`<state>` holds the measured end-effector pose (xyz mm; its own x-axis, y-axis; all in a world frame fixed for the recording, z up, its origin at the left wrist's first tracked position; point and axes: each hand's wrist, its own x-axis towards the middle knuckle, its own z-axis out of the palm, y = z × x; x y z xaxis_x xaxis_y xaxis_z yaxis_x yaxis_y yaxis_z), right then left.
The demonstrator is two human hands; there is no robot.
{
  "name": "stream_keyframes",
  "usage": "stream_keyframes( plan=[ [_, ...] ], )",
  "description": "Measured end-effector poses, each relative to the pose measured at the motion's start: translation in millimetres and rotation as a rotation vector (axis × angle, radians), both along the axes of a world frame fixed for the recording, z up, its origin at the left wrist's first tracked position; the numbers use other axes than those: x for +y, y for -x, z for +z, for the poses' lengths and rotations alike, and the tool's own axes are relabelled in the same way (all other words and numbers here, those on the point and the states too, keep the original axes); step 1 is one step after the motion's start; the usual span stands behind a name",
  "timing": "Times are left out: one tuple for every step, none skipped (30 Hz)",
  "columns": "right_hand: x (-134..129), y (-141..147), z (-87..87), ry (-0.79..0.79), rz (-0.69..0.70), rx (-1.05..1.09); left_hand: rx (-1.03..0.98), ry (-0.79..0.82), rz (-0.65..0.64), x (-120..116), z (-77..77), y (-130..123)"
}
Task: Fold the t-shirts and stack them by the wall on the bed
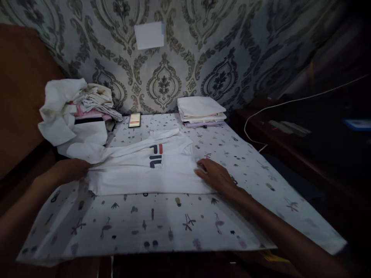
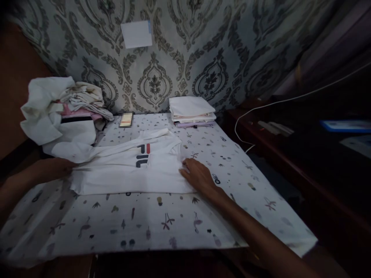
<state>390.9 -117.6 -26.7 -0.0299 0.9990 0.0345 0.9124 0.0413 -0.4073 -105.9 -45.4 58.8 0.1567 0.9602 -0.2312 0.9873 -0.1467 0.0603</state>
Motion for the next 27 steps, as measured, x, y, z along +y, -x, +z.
stream_keyframes(
  plan=[
    [0.3,0.3,0.7,0.016,-0.011,0.024,0.061,0.030,-0.009,0.7,-0.2,-1.9],
    [-0.1,0.9,1.5,0.010,-0.015,0.060,0.115,0.060,-0.025,1.3,-0.9,-2.1],
    [-1.2,1.6,2.6,-0.014,-0.015,0.114,0.143,0.075,-0.036,1.7,-2.2,-0.3],
    [-2.9,2.3,3.8,-0.050,-0.013,0.190,0.148,0.085,-0.043,1.9,-4.0,3.3],
    [-5.3,2.8,5.2,-0.088,-0.016,0.286,0.136,0.089,-0.048,1.9,-5.8,8.3],
    [-8.3,3.1,6.8,-0.122,-0.028,0.391,0.112,0.095,-0.054,1.7,-7.6,14.3],
    [-11.7,3.1,8.7,-0.139,-0.048,0.496,0.084,0.104,-0.058,1.3,-8.8,20.6],
    [-15.4,2.9,10.8,-0.136,-0.076,0.595,0.061,0.114,-0.062,0.7,-9.3,26.4],
    [-19.4,2.6,13.3,-0.116,-0.106,0.681,0.048,0.122,-0.063,0.1,-8.7,30.9],
    [-23.6,2.2,16.1,-0.089,-0.134,0.747,0.046,0.130,-0.066,-0.1,-7.1,33.4],
    [-27.9,2.0,19.1,-0.065,-0.154,0.792,0.050,0.140,-0.071,0.3,-4.4,32.7],
    [-32.1,1.9,22.3,-0.050,-0.162,0.814,0.058,0.152,-0.081,1.9,-0.8,28.1],
    [-36.4,2.0,25.6,-0.044,-0.158,0.813,0.069,0.156,-0.097,4.8,3.4,18.6],
    [-40.5,2.3,28.8,-0.040,-0.142,0.794,0.078,0.153,-0.125,9.4,7.9,3.9],
    [-44.5,2.7,31.7,-0.028,-0.112,0.767,0.080,0.137,-0.166,15.7,12.1,-16.4],
    [-48.3,3.4,34.2,-0.005,-0.072,0.742,0.084,0.120,-0.213,23.6,15.5,-42.1],
    [-52.1,4.1,36.0,0.028,-0.030,0.722,0.065,0.066,-0.282,33.1,17.5,-72.3],
    [-55.8,4.8,37.1,0.063,0.008,0.707,0.051,0.010,-0.342,43.7,17.6,-105.9],
    [-59.6,5.6,37.6,0.084,0.036,0.694,0.028,-0.022,-0.396,55.0,15.6,-141.4],
    [-63.4,6.4,37.4,0.088,0.054,0.678,-0.006,-0.046,-0.444,66.8,11.4,-177.1],
    [-67.4,7.0,36.8,0.072,0.064,0.662,-0.041,-0.061,-0.480,78.4,5.2,-211.4],
    [-71.7,7.5,35.8,0.036,0.074,0.650,-0.046,-0.078,-0.489,89.6,-2.4,-242.9],
    [-76.4,7.6,34.5,-0.019,0.089,0.647,-0.041,-0.107,-0.479,100.1,-10.8,-270.5],
    [-81.3,7.4,33.2,-0.082,0.111,0.654,-0.045,-0.125,-0.462,109.6,-19.2,-293.4],
    [-86.6,6.6,31.9,-0.133,0.129,0.676,-0.051,-0.136,-0.450,118.3,-26.8,-311.5],
    [-92.0,5.1,30.7,-0.157,0.143,0.711,-0.064,-0.146,-0.436,126.0,-33.0,-324.8],
    [-97.5,2.8,29.8,-0.156,0.144,0.757,-0.084,-0.154,-0.425,132.9,-37.3,-333.8]
  ],
)
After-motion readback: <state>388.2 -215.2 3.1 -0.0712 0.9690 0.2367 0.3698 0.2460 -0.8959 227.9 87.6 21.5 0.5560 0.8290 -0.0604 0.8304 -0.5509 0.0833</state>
